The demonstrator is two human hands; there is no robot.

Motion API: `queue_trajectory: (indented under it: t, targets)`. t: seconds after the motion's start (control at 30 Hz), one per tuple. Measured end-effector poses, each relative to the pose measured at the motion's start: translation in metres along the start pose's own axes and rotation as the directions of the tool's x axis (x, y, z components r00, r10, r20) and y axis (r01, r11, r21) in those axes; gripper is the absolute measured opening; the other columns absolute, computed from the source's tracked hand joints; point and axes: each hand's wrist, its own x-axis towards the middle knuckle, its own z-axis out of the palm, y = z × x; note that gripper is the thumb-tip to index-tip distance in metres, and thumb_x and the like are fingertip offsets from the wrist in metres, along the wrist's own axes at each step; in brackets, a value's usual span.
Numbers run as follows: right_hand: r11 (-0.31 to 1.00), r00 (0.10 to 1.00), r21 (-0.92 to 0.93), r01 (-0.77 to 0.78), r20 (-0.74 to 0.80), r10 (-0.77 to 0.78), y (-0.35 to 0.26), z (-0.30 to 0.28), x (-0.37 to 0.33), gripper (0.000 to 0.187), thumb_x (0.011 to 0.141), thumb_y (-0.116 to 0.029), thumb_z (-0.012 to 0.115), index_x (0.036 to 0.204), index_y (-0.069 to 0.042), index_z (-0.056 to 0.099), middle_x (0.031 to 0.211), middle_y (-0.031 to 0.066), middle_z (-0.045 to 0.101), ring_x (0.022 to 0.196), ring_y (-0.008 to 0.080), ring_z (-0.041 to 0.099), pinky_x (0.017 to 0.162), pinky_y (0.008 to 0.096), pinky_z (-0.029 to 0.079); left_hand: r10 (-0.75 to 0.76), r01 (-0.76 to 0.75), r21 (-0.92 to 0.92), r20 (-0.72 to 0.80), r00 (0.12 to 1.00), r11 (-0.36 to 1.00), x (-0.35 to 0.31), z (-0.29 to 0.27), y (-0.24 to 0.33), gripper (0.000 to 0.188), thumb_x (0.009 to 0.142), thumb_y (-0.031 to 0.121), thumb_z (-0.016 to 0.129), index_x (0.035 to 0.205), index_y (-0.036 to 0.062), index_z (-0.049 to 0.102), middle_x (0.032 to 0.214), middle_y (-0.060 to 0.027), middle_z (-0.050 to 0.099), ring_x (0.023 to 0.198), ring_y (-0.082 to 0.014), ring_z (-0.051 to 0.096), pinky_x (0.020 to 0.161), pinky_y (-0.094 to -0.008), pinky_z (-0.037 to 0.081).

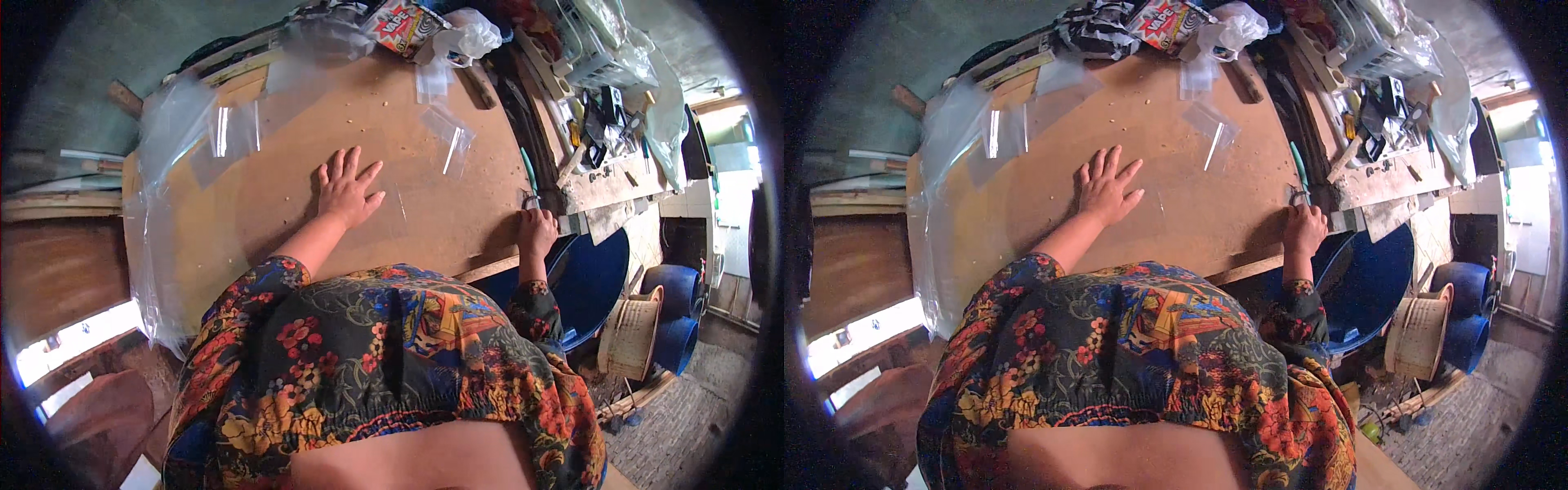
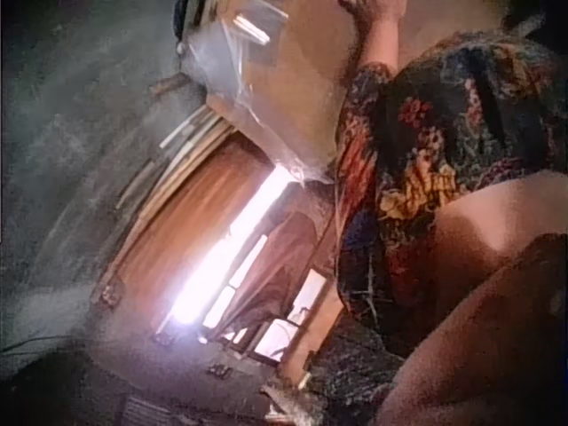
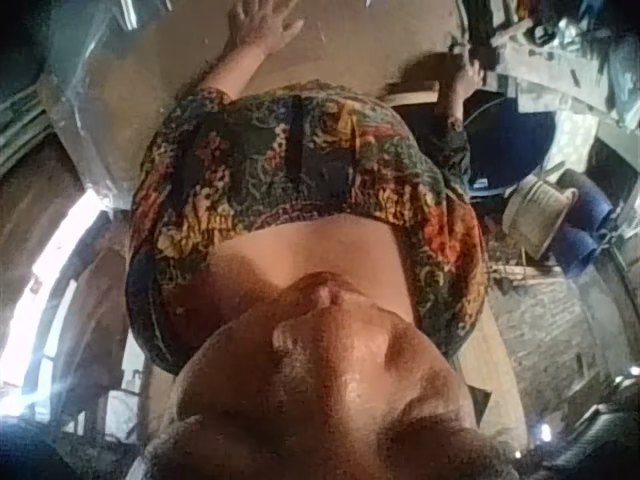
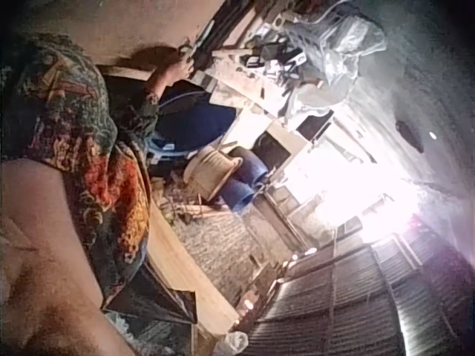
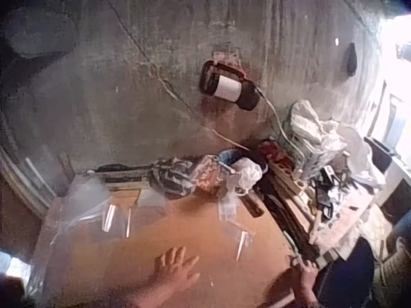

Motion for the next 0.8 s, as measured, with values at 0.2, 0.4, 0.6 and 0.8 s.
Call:
queue_trajectory:
  t: [0.2, 0.4, 0.6, 0.8]
  targets:
    - [0.962, 0.928, 0.067, 0.265, -0.289, -0.236, -0.015, -0.022, 0.016, 0.011, 0.080, -0.017, 0.051, 0.081, -0.006, 0.054, 0.078, 0.0107, 0.056, 0.076, 0.0303, 0.054, 0.065, 0.0402, 0.043, -0.024, 0.025, -0.024, 0.019, 1.000, 0.999, -0.002, 0.000, -0.001, 0.054, 0.076, 0.043, 0.053, 0.126, 0.0275, 0.039, 0.138, -0.0111, 0.021, 0.127, -0.0318, 0.017, 0.098, -0.0516, 0.014]
    - [0.727, 0.900, 0.626, 0.283, 0.088, -0.427, -0.115, -0.025, 0.010, 0.011, 0.082, -0.015, 0.048, 0.083, -0.006, 0.053, 0.073, 0.0176, 0.056, 0.068, 0.0356, 0.056, 0.058, 0.0440, 0.044, -0.036, 0.036, -0.049, 0.000, 0.999, 0.998, -0.003, 0.001, -0.001, 0.054, 0.076, 0.043, 0.053, 0.126, 0.0279, 0.039, 0.138, -0.0114, 0.020, 0.127, -0.0321, 0.017, 0.097, -0.0527, 0.015]
    - [0.675, 0.794, 0.553, 0.489, 0.038, -0.607, -0.186, -0.013, -0.004, 0.014, 0.081, -0.019, 0.050, 0.079, -0.005, 0.052, 0.072, 0.0152, 0.058, 0.066, 0.0340, 0.057, 0.061, 0.0427, 0.047, -0.025, 0.025, -0.099, -0.004, 1.000, 0.995, -0.003, -0.004, 0.000, 0.056, 0.073, 0.042, 0.057, 0.125, 0.0283, 0.040, 0.138, -0.0111, 0.021, 0.127, -0.0320, 0.018, 0.098, -0.0531, 0.015]
    - [0.630, 0.733, 0.503, 0.591, -0.009, -0.681, -0.194, -0.014, -0.002, 0.015, 0.081, -0.020, 0.050, 0.078, -0.006, 0.053, 0.071, 0.0135, 0.058, 0.064, 0.0319, 0.058, 0.066, 0.0396, 0.048, -0.050, 0.050, -0.089, -0.005, 0.999, 0.995, -0.004, -0.001, -0.002, 0.057, 0.072, 0.044, 0.057, 0.124, 0.0306, 0.040, 0.137, -0.0102, 0.022, 0.127, -0.0317, 0.018, 0.098, -0.0531, 0.015]
